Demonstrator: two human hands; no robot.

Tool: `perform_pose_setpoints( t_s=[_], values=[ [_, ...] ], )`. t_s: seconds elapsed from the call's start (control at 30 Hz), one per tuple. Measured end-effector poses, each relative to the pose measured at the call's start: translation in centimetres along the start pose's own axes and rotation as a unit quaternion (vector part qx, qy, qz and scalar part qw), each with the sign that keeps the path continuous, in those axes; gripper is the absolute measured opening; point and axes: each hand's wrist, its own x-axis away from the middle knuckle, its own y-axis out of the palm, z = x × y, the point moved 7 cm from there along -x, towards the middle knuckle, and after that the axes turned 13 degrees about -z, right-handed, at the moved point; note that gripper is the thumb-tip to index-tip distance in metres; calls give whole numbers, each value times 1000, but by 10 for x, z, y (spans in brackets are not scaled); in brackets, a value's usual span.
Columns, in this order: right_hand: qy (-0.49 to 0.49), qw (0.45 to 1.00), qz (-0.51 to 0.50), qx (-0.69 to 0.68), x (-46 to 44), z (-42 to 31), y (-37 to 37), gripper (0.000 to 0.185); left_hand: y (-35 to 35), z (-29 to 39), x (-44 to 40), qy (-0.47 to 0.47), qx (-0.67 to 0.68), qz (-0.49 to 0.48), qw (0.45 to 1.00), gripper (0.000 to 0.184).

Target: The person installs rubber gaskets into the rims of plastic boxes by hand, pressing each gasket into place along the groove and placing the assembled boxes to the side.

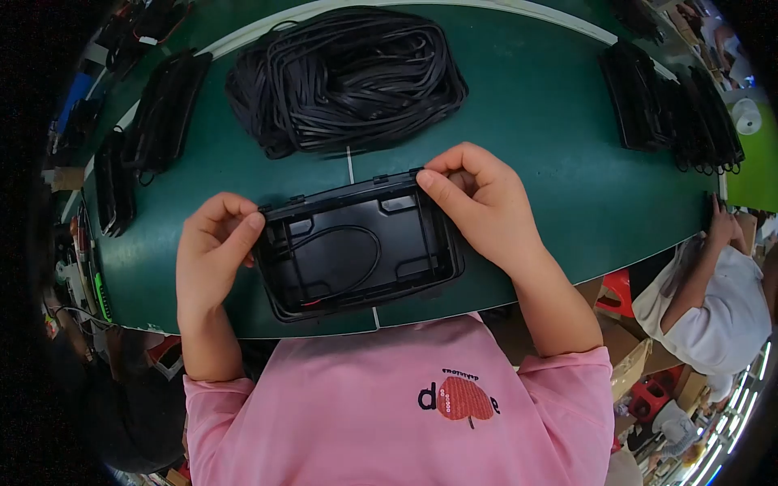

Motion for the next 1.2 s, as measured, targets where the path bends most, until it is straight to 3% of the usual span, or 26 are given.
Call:
perform_pose_setpoints(
  t_s=[0.13,0.2,0.3,0.37,0.47,0.53,0.6,0.73,0.97,1.13,1.2],
  values=[
    [-14,1000,17,14,3,0,1,10,2,1,-1,3,-1,-2,1000,13],
    [36,999,-16,21,2,2,2,9,2,0,0,5,-1,1,1000,13],
    [31,998,-14,51,-2,-8,3,11,-2,9,-2,46,-45,55,996,14],
    [32,992,-32,121,-8,-21,7,13,13,53,3,230,-301,102,920,17],
    [6,969,-70,238,-18,-34,9,20,35,70,-11,253,-377,37,890,19],
    [-27,954,-90,285,-23,-42,12,24,40,74,-23,246,-365,21,898,19],
    [-116,921,-96,360,-26,-59,19,24,48,63,-38,182,-338,-83,920,16],
    [-156,915,-175,328,-33,-55,37,21,51,50,-47,155,-338,-115,921,16],
    [-129,923,-192,308,-36,-47,34,22,57,50,-44,159,-352,-117,915,19],
    [-213,933,-41,286,-3,-68,-11,15,38,77,10,314,-458,86,827,20],
    [-243,919,-45,309,17,-58,-16,24,32,70,31,325,-467,92,817,22]
  ],
)
